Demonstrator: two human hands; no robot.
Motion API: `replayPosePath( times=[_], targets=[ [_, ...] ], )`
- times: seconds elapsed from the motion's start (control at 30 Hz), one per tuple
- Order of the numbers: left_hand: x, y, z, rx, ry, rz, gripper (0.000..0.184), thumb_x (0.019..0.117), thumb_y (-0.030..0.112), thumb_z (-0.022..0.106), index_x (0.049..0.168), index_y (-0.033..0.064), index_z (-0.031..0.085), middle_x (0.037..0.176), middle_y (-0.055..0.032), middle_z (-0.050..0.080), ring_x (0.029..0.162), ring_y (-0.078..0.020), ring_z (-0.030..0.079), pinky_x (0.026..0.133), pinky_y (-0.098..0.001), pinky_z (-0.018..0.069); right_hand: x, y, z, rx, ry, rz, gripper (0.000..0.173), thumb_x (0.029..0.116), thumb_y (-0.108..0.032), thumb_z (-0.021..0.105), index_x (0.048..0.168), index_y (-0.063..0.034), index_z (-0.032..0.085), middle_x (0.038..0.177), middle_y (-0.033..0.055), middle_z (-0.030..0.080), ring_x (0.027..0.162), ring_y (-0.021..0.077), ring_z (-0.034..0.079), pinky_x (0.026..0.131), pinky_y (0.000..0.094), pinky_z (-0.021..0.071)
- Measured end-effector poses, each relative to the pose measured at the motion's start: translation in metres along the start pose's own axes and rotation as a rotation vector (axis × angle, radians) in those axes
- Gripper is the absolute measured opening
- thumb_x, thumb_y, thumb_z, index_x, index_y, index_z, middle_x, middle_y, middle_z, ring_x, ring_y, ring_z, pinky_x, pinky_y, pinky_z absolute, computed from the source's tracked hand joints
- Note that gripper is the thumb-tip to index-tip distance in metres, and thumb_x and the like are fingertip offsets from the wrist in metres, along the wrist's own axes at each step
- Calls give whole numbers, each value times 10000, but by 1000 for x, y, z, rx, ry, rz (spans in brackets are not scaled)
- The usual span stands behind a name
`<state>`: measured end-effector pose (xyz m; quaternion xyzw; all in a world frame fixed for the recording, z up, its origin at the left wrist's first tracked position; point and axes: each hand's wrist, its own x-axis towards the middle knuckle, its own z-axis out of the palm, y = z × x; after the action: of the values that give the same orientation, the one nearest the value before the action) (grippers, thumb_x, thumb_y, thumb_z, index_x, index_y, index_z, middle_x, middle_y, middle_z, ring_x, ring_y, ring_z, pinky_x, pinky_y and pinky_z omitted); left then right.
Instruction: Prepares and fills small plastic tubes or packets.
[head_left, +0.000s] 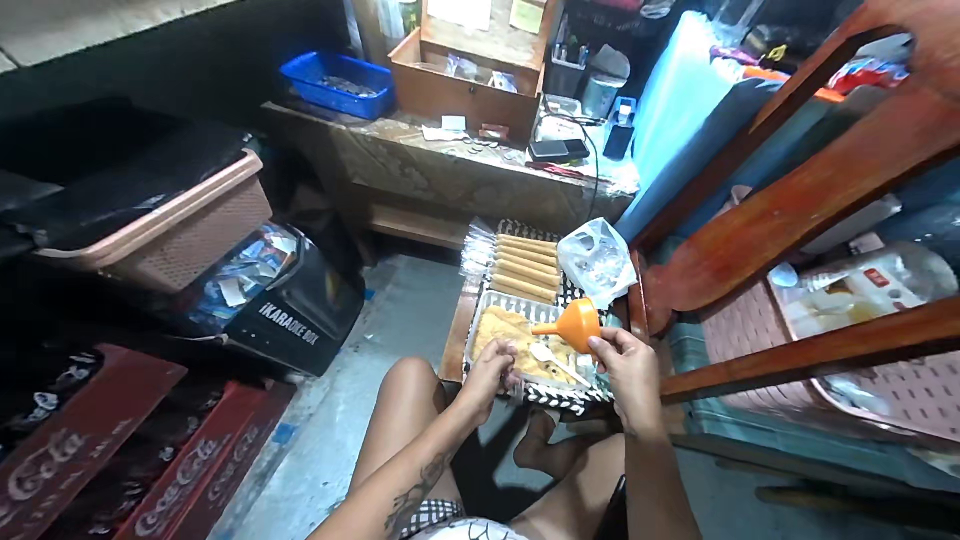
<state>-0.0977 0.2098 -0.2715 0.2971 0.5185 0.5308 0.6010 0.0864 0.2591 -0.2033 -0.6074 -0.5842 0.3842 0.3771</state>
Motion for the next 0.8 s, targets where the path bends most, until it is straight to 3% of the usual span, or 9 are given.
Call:
replayPosePath(
  times=[0.13,0.23,0.47,0.8],
  targets=[
    [2,-7,-3,-66,-19,24,291,1093,165,254,1079,76,531,735,65,472,590,-47,481,603,-216,474,-2,-3,-2,1,13,12,118,977,-43,663,1063,24,709,830,57,684,602,44,560,583,207,471],
    [3,-8,-4,-60,-7,83,394,1110,196,193,1072,61,561,720,75,480,591,-31,475,595,-193,448,-3,-5,-3,45,16,17,101,970,-26,668,1046,27,707,798,49,675,579,37,548,561,193,461],
    [4,-14,-7,25,-37,256,258,1099,134,302,1058,51,544,761,80,480,619,5,465,598,-155,423,-8,-7,1,149,-17,23,74,967,-8,663,1014,34,701,779,36,676,576,33,565,563,179,483],
    [4,-15,-7,61,-32,316,124,1069,89,423,1043,57,540,818,60,513,673,1,492,653,-166,441,-13,-9,-2,231,-48,12,49,958,25,653,967,22,701,753,27,673,577,32,576,561,165,488]
  ],
)
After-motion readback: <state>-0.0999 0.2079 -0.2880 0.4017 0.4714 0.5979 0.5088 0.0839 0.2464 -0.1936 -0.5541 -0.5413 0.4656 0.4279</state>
